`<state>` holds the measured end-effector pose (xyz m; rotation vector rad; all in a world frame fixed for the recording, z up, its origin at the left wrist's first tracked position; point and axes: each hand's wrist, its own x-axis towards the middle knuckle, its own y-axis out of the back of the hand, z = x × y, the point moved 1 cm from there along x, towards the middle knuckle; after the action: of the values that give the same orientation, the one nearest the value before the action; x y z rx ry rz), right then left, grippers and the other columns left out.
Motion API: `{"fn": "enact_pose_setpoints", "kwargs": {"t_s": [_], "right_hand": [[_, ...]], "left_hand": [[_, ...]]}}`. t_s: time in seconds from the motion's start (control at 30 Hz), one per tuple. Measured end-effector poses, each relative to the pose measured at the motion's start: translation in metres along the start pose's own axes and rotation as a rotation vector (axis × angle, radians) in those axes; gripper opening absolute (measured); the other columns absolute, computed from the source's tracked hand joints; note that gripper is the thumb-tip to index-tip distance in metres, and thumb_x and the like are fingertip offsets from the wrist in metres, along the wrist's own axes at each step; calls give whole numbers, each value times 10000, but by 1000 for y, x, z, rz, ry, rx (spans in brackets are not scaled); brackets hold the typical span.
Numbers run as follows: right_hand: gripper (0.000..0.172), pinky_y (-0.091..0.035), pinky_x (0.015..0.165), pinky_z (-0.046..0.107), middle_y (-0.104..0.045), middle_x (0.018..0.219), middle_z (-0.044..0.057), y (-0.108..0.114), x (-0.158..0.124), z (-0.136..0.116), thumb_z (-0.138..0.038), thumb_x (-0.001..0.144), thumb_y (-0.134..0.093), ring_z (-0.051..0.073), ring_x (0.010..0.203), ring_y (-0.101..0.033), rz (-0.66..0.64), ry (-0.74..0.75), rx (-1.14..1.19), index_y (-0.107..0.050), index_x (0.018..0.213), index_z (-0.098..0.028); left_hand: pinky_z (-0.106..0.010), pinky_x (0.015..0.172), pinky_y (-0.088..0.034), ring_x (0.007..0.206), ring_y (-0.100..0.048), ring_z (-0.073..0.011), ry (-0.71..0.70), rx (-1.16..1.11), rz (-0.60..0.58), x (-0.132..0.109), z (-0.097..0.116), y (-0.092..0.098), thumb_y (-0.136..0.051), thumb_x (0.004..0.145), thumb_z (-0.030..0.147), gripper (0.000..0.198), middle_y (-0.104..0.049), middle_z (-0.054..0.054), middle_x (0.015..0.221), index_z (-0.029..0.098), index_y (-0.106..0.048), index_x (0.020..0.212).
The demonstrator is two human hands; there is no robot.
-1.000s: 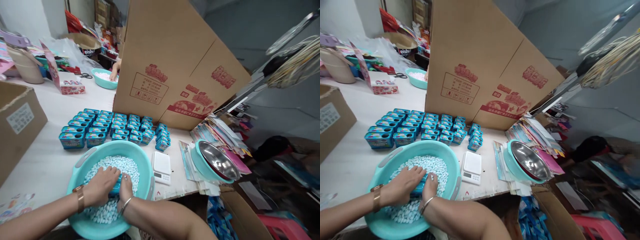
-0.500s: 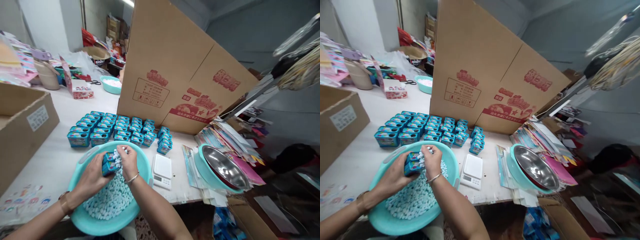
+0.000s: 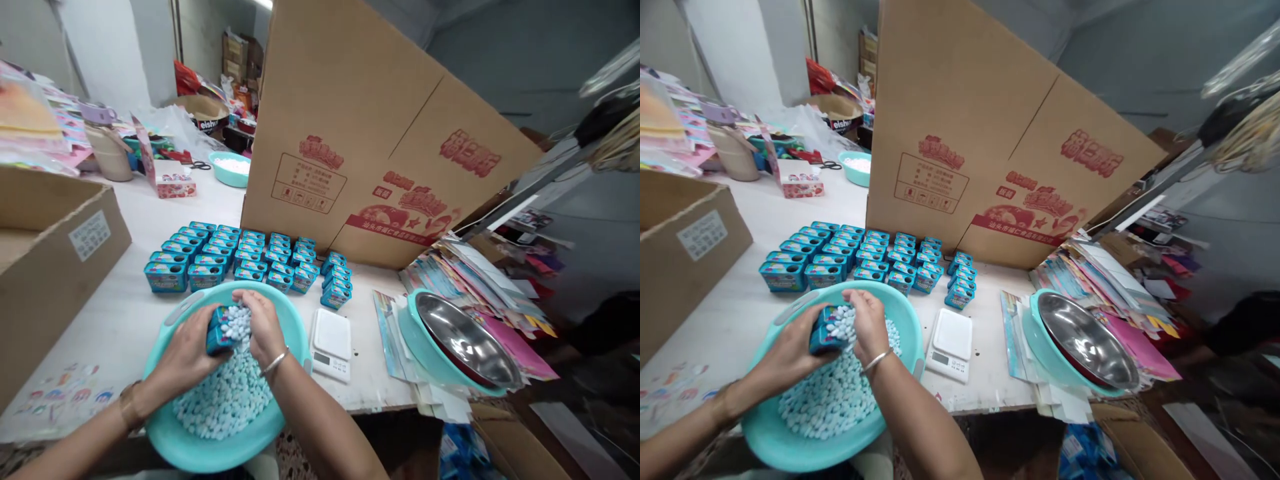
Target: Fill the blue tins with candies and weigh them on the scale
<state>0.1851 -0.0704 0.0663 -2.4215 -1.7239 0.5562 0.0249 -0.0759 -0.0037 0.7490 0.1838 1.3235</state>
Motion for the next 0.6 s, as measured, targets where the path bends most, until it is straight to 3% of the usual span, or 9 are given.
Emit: {"fn": "enact_pose_setpoints", "kwargs": {"t_s": [0.17, 0.27, 0.47, 0.6], "right_hand": [[269, -565, 847, 320, -817, 858, 33, -1, -3, 1, -469, 754, -855, 219, 881, -706, 13, -26, -17, -879, 824, -210], [325, -552, 861, 321, -807, 870, 23, -2, -6, 3, -512, 744, -862, 210, 875, -689, -11, -12, -8, -886, 860, -209], [414, -562, 986, 360, -837, 1037, 55, -3, -12, 7, -586, 793, -857, 248, 1025, -722, -20, 32, -29, -899, 964, -212], [435, -556, 1054, 379, -839, 1095, 73, -1, -12, 12, -602, 820, -811, 264, 1085, -729, 33, 70, -80, -908, 986, -212]], "left_hand": [[-516, 1010, -639, 1209, -792, -395, 3, -35, -88, 3, 0, 3, -807, 785, 393, 688, -794, -127, 1317, 243, -559, 1409], [-513, 1040, -623, 1238, -775, -388, -1, -44, -122, 3, -5, 3, -797, 797, 389, 707, -779, -134, 1348, 230, -549, 1440], [-561, 1107, -593, 1303, -725, -430, -23, 24, -28, 5, -12, 3, -809, 737, 406, 704, -757, -150, 1376, 235, -598, 1387], [-559, 1097, -615, 1266, -751, -411, 30, -142, -67, 6, -16, 0, -804, 746, 404, 719, -753, -141, 1362, 242, -571, 1407]]}}
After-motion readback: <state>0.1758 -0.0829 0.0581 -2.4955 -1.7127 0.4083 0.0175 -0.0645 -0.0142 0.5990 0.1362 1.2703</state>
